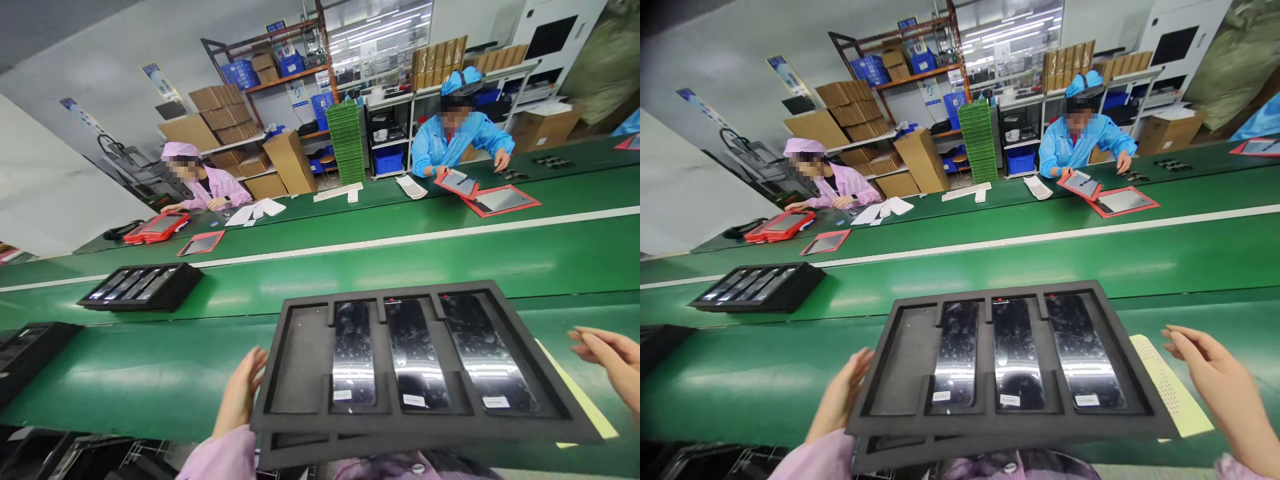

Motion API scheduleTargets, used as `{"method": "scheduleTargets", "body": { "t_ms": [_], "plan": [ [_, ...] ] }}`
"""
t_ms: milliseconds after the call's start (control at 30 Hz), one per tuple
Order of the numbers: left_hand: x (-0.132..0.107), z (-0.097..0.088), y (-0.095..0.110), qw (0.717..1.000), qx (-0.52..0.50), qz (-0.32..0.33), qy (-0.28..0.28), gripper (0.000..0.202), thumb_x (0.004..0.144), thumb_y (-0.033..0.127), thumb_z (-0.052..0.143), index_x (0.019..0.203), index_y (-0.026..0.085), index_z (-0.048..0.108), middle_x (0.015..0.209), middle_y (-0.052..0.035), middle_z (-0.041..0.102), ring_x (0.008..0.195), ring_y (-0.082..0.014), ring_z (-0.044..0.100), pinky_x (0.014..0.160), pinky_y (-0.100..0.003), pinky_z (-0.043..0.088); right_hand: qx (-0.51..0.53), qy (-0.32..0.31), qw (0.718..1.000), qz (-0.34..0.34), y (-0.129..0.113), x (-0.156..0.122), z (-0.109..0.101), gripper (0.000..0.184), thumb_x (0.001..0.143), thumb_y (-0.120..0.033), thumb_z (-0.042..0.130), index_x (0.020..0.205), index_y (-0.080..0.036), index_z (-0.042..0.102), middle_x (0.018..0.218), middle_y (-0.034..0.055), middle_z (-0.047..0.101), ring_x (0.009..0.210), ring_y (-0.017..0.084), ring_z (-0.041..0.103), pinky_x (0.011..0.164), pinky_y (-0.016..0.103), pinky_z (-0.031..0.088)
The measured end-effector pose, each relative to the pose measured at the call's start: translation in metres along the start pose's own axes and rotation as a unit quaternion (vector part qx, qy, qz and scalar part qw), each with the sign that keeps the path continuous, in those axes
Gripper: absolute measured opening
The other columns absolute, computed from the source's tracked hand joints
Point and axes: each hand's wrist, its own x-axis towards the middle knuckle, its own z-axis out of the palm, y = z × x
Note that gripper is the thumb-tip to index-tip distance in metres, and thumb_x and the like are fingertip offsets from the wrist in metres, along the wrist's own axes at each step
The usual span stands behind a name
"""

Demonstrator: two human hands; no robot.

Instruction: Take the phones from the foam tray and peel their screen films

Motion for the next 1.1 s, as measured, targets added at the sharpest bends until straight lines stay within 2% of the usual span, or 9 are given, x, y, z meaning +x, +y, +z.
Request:
{"method": "scheduleTargets", "body": {
  "t_ms": [100, 200, 300, 500, 600, 767, 900, 1000, 1100],
  "plan": [
    [-0.003, 0.000, 0.026, 0.999, 0.020, 0.000, -0.045, 0.064, 0.083, 0.045, 0.039, 0.139, 0.014, 0.035, 0.141, -0.0121, 0.041, 0.131, -0.0252, 0.037, 0.104, -0.041, 0.036, -0.008, 0.019, 0.982, -0.190, -0.040, -0.014, 0.000, 0.044, 0.066, -0.066, 0.043, 0.062, -0.028, 0.064, 0.072, 0.0078, 0.067, 0.067, 0.025, 0.065, 0.054, 0.036, 0.054],
    [-0.012, 0.004, 0.032, 0.985, 0.146, 0.029, -0.086, 0.080, 0.069, 0.030, 0.051, 0.142, 0.009, 0.028, 0.146, -0.0091, 0.031, 0.135, -0.0230, 0.028, 0.111, -0.034, 0.023, -0.105, -0.012, 0.882, -0.459, -0.048, -0.028, 0.036, 0.059, 0.091, -0.055, 0.025, 0.080, -0.021, 0.072, 0.088, 0.0065, 0.068, 0.077, 0.022, 0.066, 0.067, 0.032, 0.057],
    [-0.017, 0.002, 0.016, 0.964, 0.243, 0.066, -0.082, 0.076, 0.069, 0.024, 0.042, 0.142, 0.007, 0.027, 0.144, -0.0090, 0.036, 0.133, -0.0209, 0.033, 0.111, -0.032, 0.025, -0.257, 0.031, 0.792, -0.552, -0.037, -0.035, 0.075, 0.053, 0.093, -0.042, 0.029, 0.096, -0.009, 0.071, 0.102, 0.0167, 0.064, 0.094, 0.030, 0.061, 0.078, 0.040, 0.054],
    [-0.033, 0.032, 0.013, 0.876, 0.390, 0.280, 0.050, 0.056, 0.077, 0.036, 0.043, 0.122, 0.003, 0.053, 0.136, -0.0229, 0.044, 0.131, -0.0347, 0.033, 0.105, -0.051, 0.032, -0.426, -0.035, 0.814, -0.393, -0.054, -0.037, 0.090, 0.060, 0.074, -0.044, 0.067, 0.117, -0.002, 0.059, 0.119, 0.0230, 0.054, 0.100, 0.035, 0.057, 0.076, 0.041, 0.054],
    [-0.058, 0.084, 0.049, 0.797, 0.457, 0.392, -0.050, 0.054, 0.081, 0.042, 0.047, 0.124, 0.009, 0.052, 0.134, -0.0195, 0.047, 0.123, -0.0311, 0.044, 0.103, -0.048, 0.035, -0.428, -0.100, 0.833, -0.335, -0.076, -0.037, 0.082, 0.061, 0.077, -0.037, 0.062, 0.123, 0.001, 0.051, 0.123, 0.0236, 0.051, 0.095, 0.033, 0.058, 0.073, 0.039, 0.053],
    [-0.086, 0.146, 0.099, 0.714, 0.591, 0.341, -0.158, 0.074, 0.077, 0.044, 0.057, 0.134, 0.000, 0.040, 0.137, -0.0274, 0.040, 0.120, -0.0371, 0.044, 0.094, -0.045, 0.042, -0.387, -0.183, 0.882, -0.199, -0.091, -0.025, 0.056, 0.046, 0.081, -0.026, 0.047, 0.122, -0.006, 0.050, 0.087, 0.0163, 0.065, 0.071, 0.031, 0.063, 0.059, 0.038, 0.049],
    [-0.075, 0.123, 0.118, 0.748, 0.585, 0.270, -0.161, 0.068, 0.076, 0.021, 0.046, 0.141, 0.004, 0.029, 0.122, -0.0239, 0.055, 0.105, -0.0322, 0.057, 0.084, -0.041, 0.047, -0.337, -0.125, 0.925, -0.126, -0.084, -0.002, 0.030, 0.049, 0.078, -0.025, 0.039, 0.121, -0.007, 0.053, 0.062, 0.0123, 0.062, 0.059, 0.034, 0.061, 0.053, 0.039, 0.045],
    [-0.052, 0.088, 0.115, 0.828, 0.504, 0.201, -0.144, 0.072, 0.075, 0.021, 0.039, 0.143, 0.006, 0.023, 0.080, -0.0111, 0.066, 0.080, -0.0283, 0.064, 0.077, -0.040, 0.047, -0.189, -0.140, 0.967, -0.098, -0.070, 0.006, 0.025, 0.054, 0.072, -0.027, 0.037, 0.120, -0.007, 0.054, 0.070, 0.0104, 0.065, 0.065, 0.029, 0.062, 0.060, 0.037, 0.048],
    [-0.034, 0.071, 0.094, 0.925, 0.258, 0.158, -0.228, 0.077, 0.074, 0.031, 0.040, 0.144, 0.007, 0.017, 0.064, -0.0005, 0.057, 0.066, -0.0214, 0.061, 0.064, -0.030, 0.048, -0.057, -0.177, 0.979, -0.079, -0.055, 0.002, 0.032, 0.059, 0.073, -0.035, 0.034, 0.121, -0.006, 0.053, 0.084, 0.0104, 0.066, 0.071, 0.025, 0.062, 0.064, 0.036, 0.051]
  ]
}}
